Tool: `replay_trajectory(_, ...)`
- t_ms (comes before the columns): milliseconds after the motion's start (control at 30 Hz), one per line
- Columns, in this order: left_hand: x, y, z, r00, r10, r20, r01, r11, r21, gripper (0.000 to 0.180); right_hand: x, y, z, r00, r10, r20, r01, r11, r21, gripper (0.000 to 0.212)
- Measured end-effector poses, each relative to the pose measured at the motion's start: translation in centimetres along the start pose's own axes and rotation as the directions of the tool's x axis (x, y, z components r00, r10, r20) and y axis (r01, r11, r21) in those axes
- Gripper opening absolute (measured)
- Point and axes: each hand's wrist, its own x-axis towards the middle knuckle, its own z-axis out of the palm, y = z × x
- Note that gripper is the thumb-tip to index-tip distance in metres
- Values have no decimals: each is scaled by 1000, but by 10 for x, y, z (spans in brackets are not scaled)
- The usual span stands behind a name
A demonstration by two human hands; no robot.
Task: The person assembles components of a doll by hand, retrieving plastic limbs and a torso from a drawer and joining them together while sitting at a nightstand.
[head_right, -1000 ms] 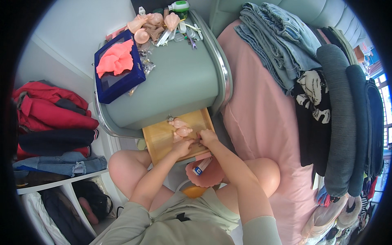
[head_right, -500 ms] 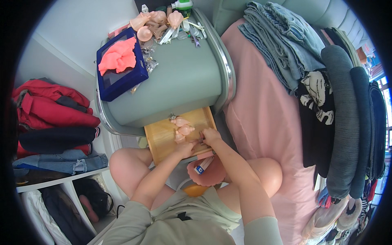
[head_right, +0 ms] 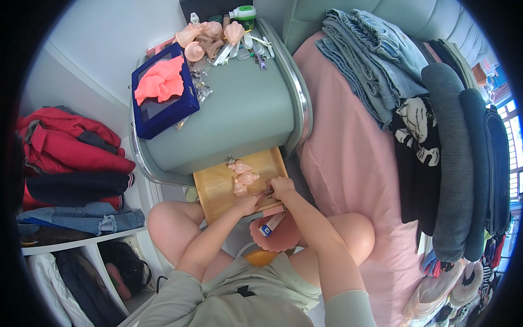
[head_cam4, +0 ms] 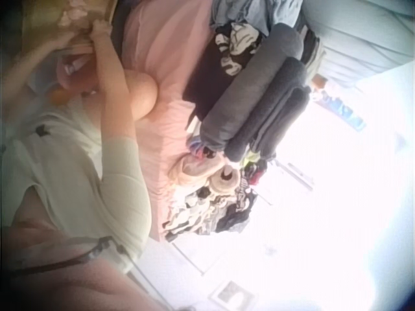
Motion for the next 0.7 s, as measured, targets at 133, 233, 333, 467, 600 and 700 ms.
replay_trajectory(133,2,-4,5,1000,0,-7,0,1000,-3,57,2,4,-6,1000,-3,-2,3,1000,11,35)
replay_trajectory(233,1,-3,4,999,9,-30,-9,1000,-6,57,1,9,-12,999,35,-39,-35,999,-1,33)
replay_trajectory(333,-2,1,-2,998,-1,-56,-3,997,-83,54,0,15,-17,996,90,-24,-90,996,17,35)
replay_trajectory(467,-2,-5,-9,986,-34,-162,2,981,-196,42,0,14,-25,991,109,-73,-108,994,18,34)
replay_trajectory(600,-16,9,-36,915,11,-403,-105,972,-210,29,-8,15,-36,994,9,-108,-13,999,-38,30)
replay_trajectory(700,-25,21,-61,850,45,-525,-140,980,-143,25,-20,5,-59,987,-82,-138,71,994,-86,28)
